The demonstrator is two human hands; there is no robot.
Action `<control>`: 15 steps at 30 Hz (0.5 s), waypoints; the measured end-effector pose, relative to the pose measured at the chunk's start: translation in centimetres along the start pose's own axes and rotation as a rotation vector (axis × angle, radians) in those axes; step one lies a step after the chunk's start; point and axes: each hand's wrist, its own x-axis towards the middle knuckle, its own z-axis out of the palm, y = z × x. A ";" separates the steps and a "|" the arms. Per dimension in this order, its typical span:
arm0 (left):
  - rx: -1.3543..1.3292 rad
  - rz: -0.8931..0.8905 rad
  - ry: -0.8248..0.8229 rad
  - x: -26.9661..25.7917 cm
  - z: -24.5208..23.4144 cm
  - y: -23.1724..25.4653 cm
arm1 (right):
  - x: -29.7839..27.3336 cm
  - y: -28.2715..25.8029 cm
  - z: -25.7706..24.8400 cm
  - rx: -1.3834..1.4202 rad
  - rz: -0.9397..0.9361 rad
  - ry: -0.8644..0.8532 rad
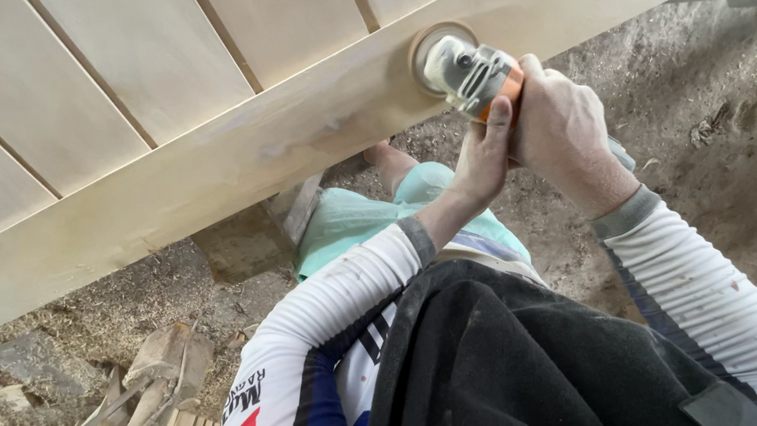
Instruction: The person sands a large wood panel using a handheld power sander, moving the tool across the surface and edges.
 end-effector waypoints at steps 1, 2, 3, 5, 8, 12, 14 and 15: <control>0.001 -0.028 -0.011 0.3 0.4 0.0 | 0.1 0.4 -0.1 0.016 0.003 0.004; -0.001 -0.018 -0.010 0.5 0.9 0.0 | 0.0 0.8 -0.3 0.010 0.004 0.010; -0.002 -0.007 -0.014 0.9 1.4 0.0 | 0.1 1.2 -0.6 0.004 0.008 0.020; 0.004 -0.002 -0.023 1.3 2.1 -0.1 | 0.0 1.9 -1.2 -0.015 0.016 0.020; 0.005 -0.013 -0.043 2.0 3.3 -0.3 | -0.2 2.9 -2.0 -0.038 0.033 0.005; -0.056 -0.018 -0.061 1.9 4.2 -0.6 | -0.9 4.1 -1.8 -0.013 0.041 0.023; -0.041 -0.005 -0.077 2.4 4.4 -0.4 | -0.7 5.0 -1.5 0.001 0.042 0.041; -0.011 0.004 -0.085 2.7 4.7 -0.4 | -0.7 5.7 -1.3 0.009 0.047 0.041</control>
